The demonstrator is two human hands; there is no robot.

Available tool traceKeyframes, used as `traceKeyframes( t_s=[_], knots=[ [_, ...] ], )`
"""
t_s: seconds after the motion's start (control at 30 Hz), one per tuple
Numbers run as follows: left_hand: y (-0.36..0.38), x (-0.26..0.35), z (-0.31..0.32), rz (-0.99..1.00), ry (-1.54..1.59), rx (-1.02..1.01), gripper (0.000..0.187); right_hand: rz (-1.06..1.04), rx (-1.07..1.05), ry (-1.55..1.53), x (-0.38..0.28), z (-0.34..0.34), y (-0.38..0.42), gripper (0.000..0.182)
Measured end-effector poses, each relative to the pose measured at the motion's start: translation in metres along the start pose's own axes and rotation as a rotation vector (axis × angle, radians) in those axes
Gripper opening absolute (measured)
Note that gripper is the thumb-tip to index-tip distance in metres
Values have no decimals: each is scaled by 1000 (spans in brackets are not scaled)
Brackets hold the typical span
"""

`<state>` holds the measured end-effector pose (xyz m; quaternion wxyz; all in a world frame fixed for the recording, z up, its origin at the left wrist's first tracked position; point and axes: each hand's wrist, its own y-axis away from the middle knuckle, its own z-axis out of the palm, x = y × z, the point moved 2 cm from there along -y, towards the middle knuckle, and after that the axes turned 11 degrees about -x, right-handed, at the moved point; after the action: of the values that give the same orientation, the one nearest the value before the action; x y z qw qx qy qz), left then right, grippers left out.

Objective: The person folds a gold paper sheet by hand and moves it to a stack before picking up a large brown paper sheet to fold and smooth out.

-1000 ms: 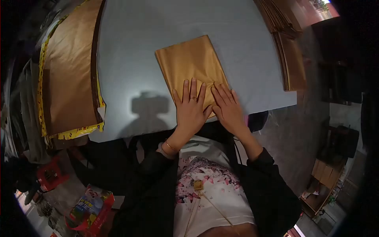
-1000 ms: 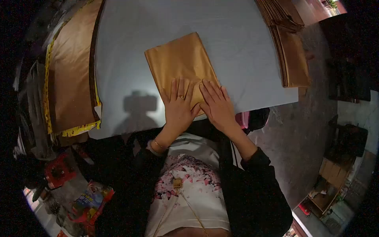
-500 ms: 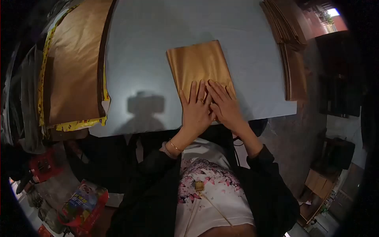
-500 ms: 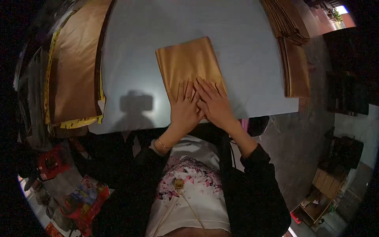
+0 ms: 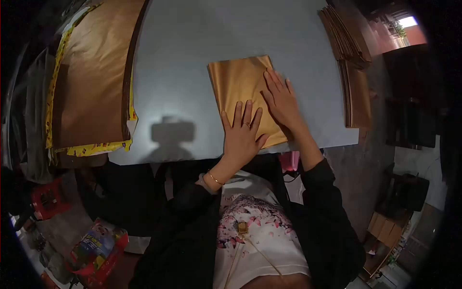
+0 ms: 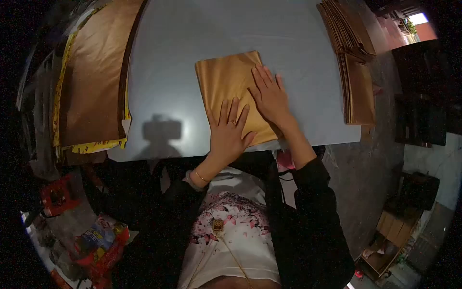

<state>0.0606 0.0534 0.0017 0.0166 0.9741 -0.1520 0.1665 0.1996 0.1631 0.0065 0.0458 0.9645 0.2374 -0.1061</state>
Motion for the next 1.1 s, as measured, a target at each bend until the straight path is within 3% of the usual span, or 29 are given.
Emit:
traceKeyframes(
  t_s=[0.3,0.33,0.4,0.43,0.47,0.53,0.73,0.87,1.1],
  knots=[
    [1,-1,6,24,83,83,69,-3,93,75,9,-6,-24,53],
    [2,-2,6,26,88,84,69,-89,126,29,4,-10,-18,52],
    [1,-2,3,12,71,82,69,-313,-9,-137,-19,-28,-7,49],
    [1,-2,2,10,66,41,70,-486,-96,-419,-33,-32,-4,46],
    [2,-2,2,13,62,-1,70,-494,-103,-422,-41,-29,0,46],
    [1,-1,2,6,77,34,69,-648,-339,-461,-55,-21,6,43],
    [2,-2,2,26,194,6,58,-674,-363,-294,-66,-9,-6,43],
    [0,-2,-8,-22,71,-14,57,-686,-278,-157,-70,-2,-10,46],
    [0,-1,1,25,149,2,58,-553,-284,-32,-84,-15,-14,44]
  ],
)
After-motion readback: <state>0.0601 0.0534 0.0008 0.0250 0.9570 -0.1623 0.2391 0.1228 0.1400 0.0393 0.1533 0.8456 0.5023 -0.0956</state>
